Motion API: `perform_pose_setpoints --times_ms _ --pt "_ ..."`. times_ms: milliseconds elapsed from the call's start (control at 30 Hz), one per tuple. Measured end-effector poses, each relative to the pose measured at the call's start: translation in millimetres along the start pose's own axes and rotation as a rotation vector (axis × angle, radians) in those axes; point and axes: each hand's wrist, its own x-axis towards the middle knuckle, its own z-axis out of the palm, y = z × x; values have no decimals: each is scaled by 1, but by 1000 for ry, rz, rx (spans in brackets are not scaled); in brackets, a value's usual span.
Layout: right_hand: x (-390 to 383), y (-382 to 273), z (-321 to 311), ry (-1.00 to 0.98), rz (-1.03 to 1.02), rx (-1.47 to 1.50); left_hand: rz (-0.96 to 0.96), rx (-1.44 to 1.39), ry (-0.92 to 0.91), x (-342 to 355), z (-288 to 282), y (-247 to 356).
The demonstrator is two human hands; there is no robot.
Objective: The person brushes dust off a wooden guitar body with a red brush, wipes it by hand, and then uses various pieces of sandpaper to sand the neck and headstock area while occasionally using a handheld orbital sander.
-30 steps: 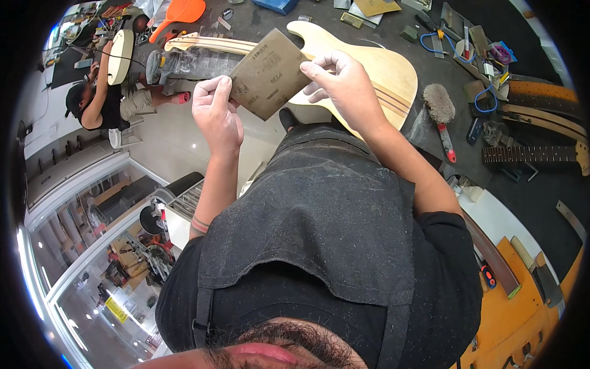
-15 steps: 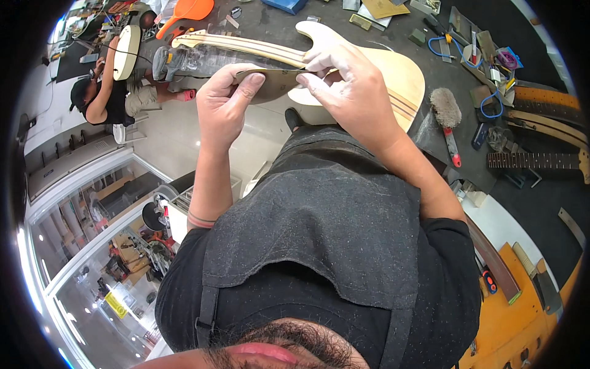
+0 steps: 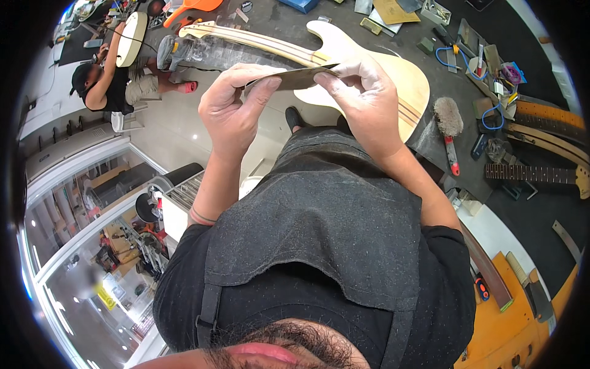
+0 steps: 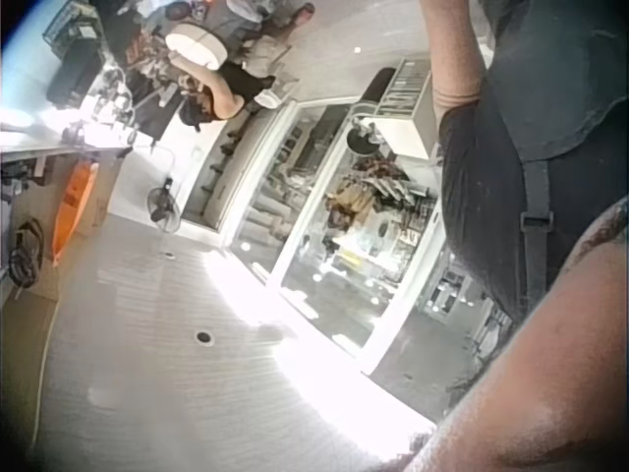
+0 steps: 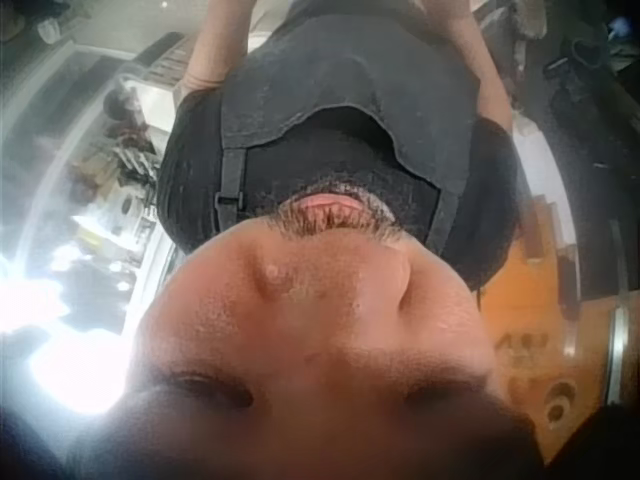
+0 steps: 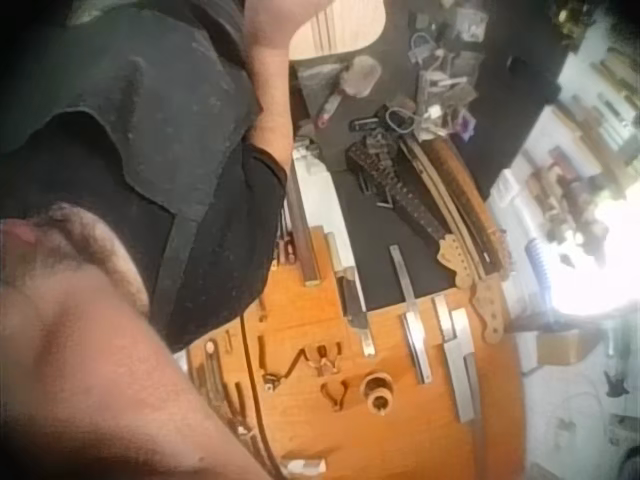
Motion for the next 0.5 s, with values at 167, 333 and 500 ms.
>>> perform_pose_setpoints --times_ms 167,333,500 --pt "7 12 -5 -26 -328 28 88 -17 -103 -5 -3 1" --pt "0 -5 2 -58 -448 -16 27 -35 -98 -17 -2 -18" --pt "1 -16 6 -319 -582 8 -167 -197 -15 -24 15 -11"
